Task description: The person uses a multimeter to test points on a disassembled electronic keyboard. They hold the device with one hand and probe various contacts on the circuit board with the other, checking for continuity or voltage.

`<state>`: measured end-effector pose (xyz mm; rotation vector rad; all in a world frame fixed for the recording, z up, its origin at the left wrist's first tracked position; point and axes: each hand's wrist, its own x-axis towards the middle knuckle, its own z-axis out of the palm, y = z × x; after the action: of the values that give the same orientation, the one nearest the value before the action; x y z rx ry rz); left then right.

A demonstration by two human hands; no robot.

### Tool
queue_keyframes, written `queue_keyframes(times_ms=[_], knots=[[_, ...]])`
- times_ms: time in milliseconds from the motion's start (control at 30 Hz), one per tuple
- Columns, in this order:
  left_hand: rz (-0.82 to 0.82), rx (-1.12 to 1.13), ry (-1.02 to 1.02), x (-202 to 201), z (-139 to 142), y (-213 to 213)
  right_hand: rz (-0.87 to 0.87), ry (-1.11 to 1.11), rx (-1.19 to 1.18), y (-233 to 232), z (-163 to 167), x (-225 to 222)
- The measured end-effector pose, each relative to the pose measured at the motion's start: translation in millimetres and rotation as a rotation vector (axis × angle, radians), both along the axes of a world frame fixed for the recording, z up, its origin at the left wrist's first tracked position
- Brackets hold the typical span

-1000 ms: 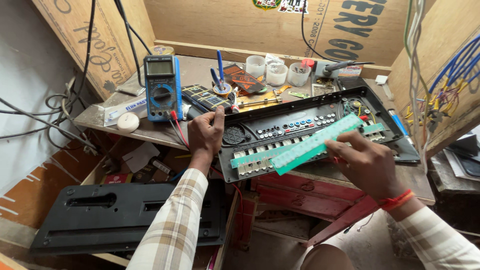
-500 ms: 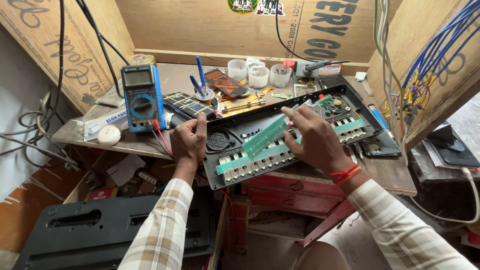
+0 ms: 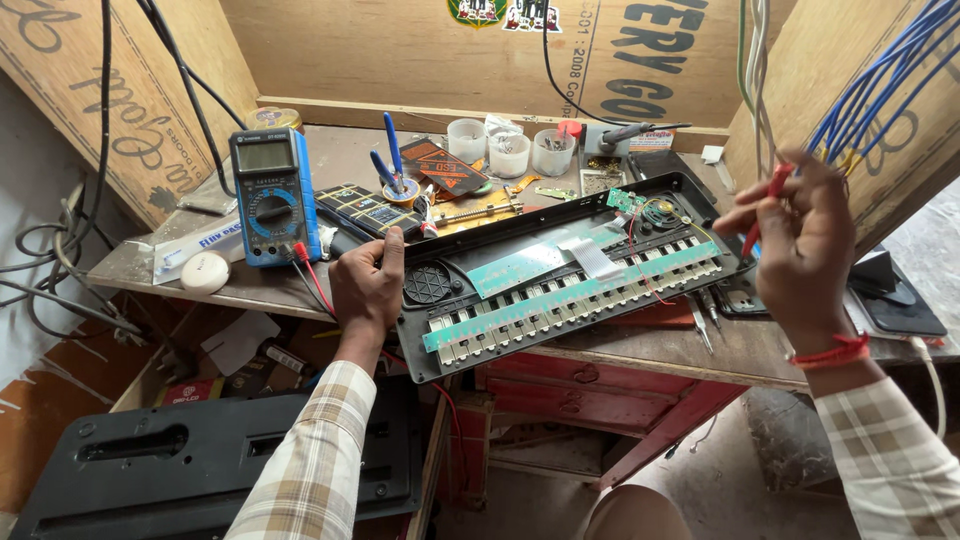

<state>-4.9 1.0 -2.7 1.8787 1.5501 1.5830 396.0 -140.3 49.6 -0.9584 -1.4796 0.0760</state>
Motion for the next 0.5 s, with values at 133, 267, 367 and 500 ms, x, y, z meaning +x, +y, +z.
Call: queue_keyframes(times_ms=[133, 267, 367, 500], knots=[[0.009, -0.063, 0.001, -0.7, -0.4, 0.7, -0.043, -0.046, -0.018, 5.9, -20.8, 17.9], [0.005, -0.038, -0.018, -0.4, 0.1, 0.6, -0.102, -0.013, 0.071, 17.3, -32.4, 37.9], [0.005, -0.03, -0.017, -0.3, 0.6, -0.1, -0.105, 0.135, 0.106, 29.5, -40.3, 46.7], [0.001, -0.025, -0.016, -0.4, 0.2, -0.4, -0.096, 0.113, 0.182, 39.4, -53.0, 53.1]])
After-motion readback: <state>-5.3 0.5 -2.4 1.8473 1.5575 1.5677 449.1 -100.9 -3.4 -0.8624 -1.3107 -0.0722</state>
